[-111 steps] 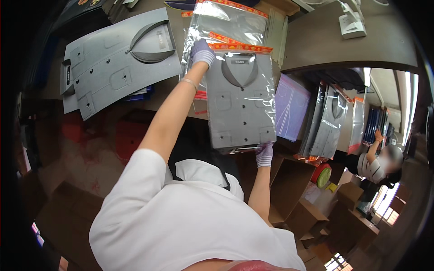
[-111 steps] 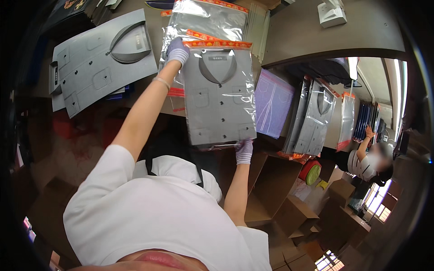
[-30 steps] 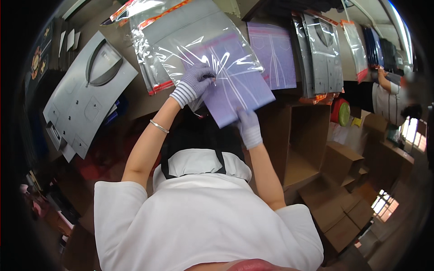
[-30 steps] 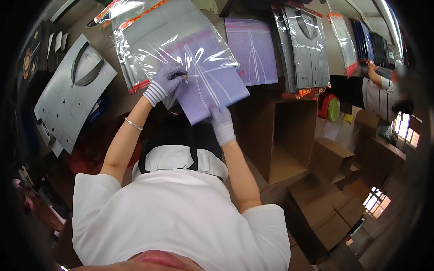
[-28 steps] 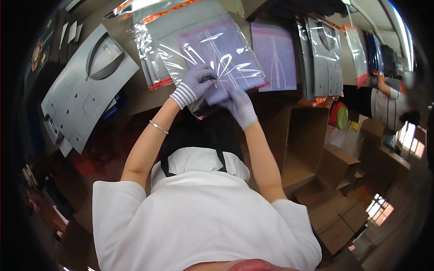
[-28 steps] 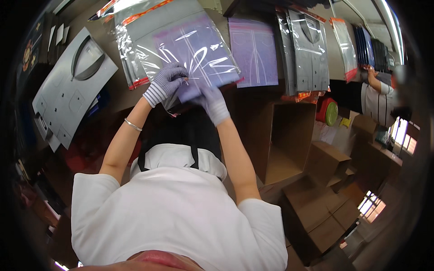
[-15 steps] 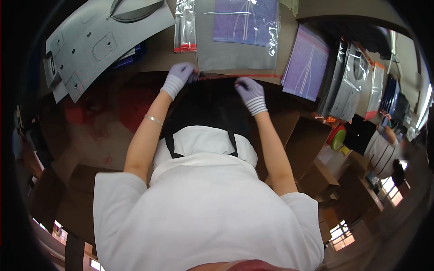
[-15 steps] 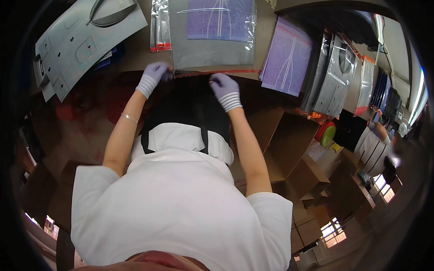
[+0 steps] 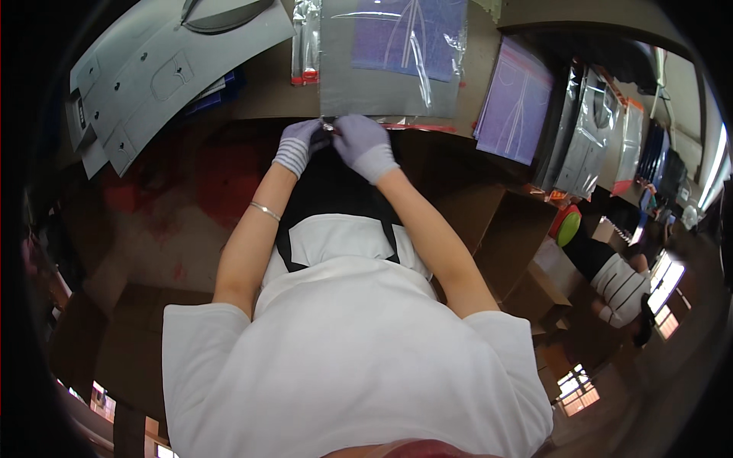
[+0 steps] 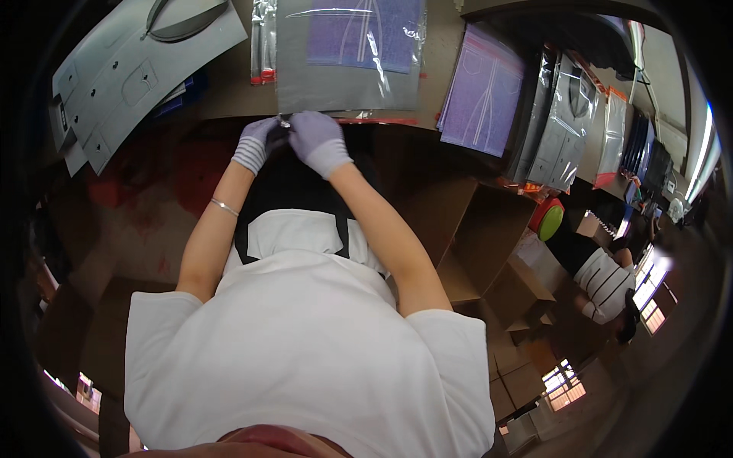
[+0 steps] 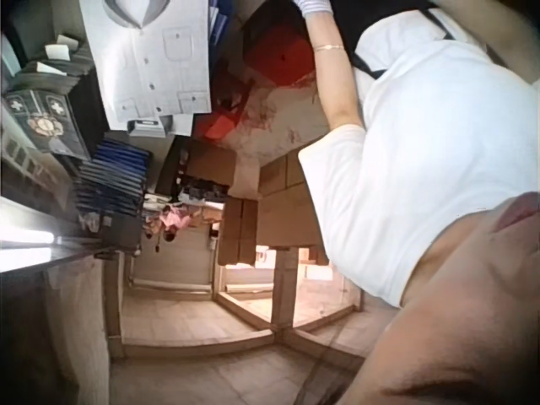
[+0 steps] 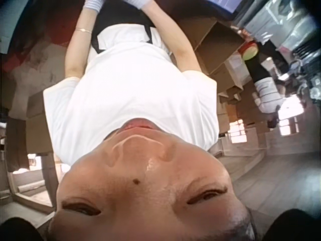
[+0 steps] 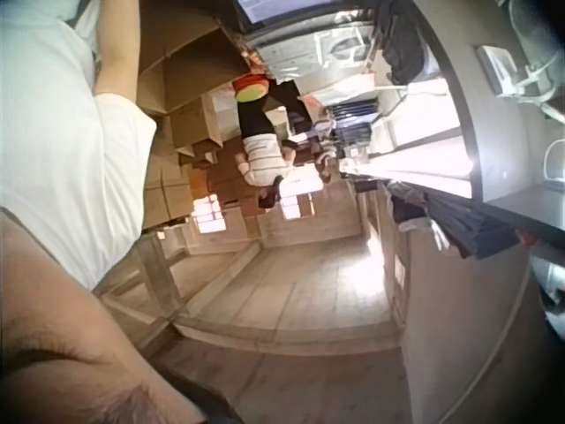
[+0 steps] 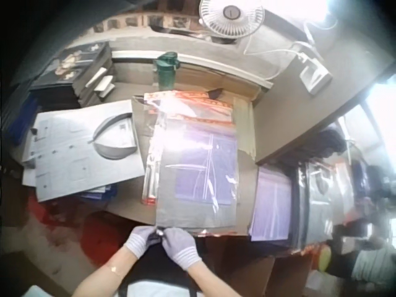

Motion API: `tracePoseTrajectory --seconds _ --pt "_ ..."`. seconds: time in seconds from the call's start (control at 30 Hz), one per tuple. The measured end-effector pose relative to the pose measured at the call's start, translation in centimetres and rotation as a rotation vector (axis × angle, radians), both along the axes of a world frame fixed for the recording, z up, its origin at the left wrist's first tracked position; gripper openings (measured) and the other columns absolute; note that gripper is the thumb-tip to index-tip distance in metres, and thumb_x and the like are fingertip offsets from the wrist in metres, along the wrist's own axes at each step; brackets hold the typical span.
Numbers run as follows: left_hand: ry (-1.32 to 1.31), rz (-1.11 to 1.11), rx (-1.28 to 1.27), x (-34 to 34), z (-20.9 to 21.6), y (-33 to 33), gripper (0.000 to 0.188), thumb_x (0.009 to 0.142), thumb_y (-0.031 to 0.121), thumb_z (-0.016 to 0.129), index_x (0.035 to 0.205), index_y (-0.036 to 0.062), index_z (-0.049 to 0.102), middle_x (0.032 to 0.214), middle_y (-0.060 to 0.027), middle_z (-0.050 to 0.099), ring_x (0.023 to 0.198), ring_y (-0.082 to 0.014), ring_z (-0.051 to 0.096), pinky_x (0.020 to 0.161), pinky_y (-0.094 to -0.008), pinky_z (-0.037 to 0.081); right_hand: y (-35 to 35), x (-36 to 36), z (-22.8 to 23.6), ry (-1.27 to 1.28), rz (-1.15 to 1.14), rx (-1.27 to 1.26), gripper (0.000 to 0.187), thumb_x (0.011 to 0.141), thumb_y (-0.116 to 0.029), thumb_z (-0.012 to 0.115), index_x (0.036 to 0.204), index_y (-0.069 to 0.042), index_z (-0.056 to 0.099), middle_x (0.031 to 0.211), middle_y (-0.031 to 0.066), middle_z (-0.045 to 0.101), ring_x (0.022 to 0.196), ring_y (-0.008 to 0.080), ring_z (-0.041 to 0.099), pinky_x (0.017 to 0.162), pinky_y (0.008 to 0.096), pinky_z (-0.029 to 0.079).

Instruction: Placing folded clothing items into individual plastic bags and then into a large cardboard box.

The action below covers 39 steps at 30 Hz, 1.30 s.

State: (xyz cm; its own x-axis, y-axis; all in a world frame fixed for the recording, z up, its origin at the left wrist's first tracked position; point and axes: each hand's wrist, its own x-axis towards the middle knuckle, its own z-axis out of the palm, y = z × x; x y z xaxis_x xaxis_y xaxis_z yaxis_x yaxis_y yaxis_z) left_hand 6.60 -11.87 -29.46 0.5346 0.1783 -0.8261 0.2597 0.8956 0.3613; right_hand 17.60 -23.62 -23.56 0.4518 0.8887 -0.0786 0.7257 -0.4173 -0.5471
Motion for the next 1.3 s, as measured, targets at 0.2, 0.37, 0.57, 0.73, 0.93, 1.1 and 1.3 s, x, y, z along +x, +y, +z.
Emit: tracePoseTrajectory --seconds 0.2,0.37,0.57,0.73,0.93,1.1,1.3 --pt "0.025 0.073 0.093 -2.7 0.8 1.9 0.014 0.085 0.019 0.052 0.086 0.0049 0.055 0.083 -0.0084 0.060 0.087 -0.0219 0.058 0.080 -0.0409 0.045 -32.7 15.7 5.5 -0.365 -1.156 -0.182 0.026 0.076 -0.026 0.055 0.076 -0.001 0.062 0.074 0.0188 0.061 0.066 0.0337 0.058 0.059 0.0410 0.045" --pt "0.042 -0.207 -0.054 -2.5 -0.4 1.5 0.034 0.087 0.035 0.050 0.093 0.0019 0.055 0.094 -0.0144 0.060 0.090 -0.0258 0.057 0.076 -0.0395 0.048 -41.9 8.7 4.6 0.092 -1.000 -0.676 0.039 0.072 -0.026 0.064 0.103 -0.003 0.058 0.099 0.0178 0.061 0.090 0.0272 0.059 0.081 0.0338 0.045" --pt "-0.463 0.289 -0.296 -1.3 0.1 2.0 0.047 0.090 0.038 0.039 0.112 -0.0035 0.046 0.120 -0.0222 0.045 0.115 -0.0365 0.041 0.098 -0.0470 0.034 -12.2 2.1 0.3 0.875 -0.212 -0.091 0.026 0.078 -0.005 0.048 0.102 -0.002 0.056 0.094 0.0097 0.062 0.087 0.0173 0.059 0.078 0.0273 0.045" --pt "-0.594 0.435 -0.256 1.1 1.4 4.6 0.069 0.086 0.052 0.034 0.125 -0.0048 0.031 0.133 -0.0231 0.030 0.125 -0.0382 0.028 0.104 -0.0500 0.023 -3.7 9.2 -2.6 1.454 -0.784 0.136 0.017 0.080 -0.002 0.045 0.092 0.003 0.056 0.088 0.0181 0.061 0.069 0.0261 0.063 0.056 0.0323 0.050" --pt "-0.671 0.054 0.356 -1.3 -3.5 7.9 0.057 0.090 0.042 0.028 0.128 0.0003 0.029 0.136 -0.0173 0.028 0.128 -0.0322 0.024 0.106 -0.0459 0.015 -6.3 18.2 -2.2 0.963 -0.951 0.231 0.021 0.081 -0.016 0.051 0.088 0.002 0.058 0.076 0.0143 0.060 0.058 0.0186 0.060 0.048 0.0261 0.045" --pt "-0.616 0.274 -0.061 0.0 -0.8 6.3 0.056 0.091 0.042 0.024 0.131 0.0025 0.028 0.140 -0.0161 0.023 0.129 -0.0310 0.023 0.105 -0.0448 0.019 -1.7 17.2 1.0 0.327 -0.798 0.150 0.037 0.074 -0.031 0.062 0.096 -0.001 0.058 0.091 0.0183 0.060 0.082 0.0306 0.058 0.075 0.0345 0.045" --pt "-0.534 0.166 0.071 -0.8 -1.3 6.9 0.060 0.090 0.049 0.026 0.128 0.0030 0.034 0.133 -0.0178 0.035 0.123 -0.0319 0.034 0.097 -0.0438 0.033 -14.2 14.3 20.6 0.248 -0.686 0.214 0.025 0.078 -0.014 0.062 0.099 -0.001 0.057 0.080 0.0054 0.058 0.073 0.0114 0.052 0.066 0.0255 0.043"
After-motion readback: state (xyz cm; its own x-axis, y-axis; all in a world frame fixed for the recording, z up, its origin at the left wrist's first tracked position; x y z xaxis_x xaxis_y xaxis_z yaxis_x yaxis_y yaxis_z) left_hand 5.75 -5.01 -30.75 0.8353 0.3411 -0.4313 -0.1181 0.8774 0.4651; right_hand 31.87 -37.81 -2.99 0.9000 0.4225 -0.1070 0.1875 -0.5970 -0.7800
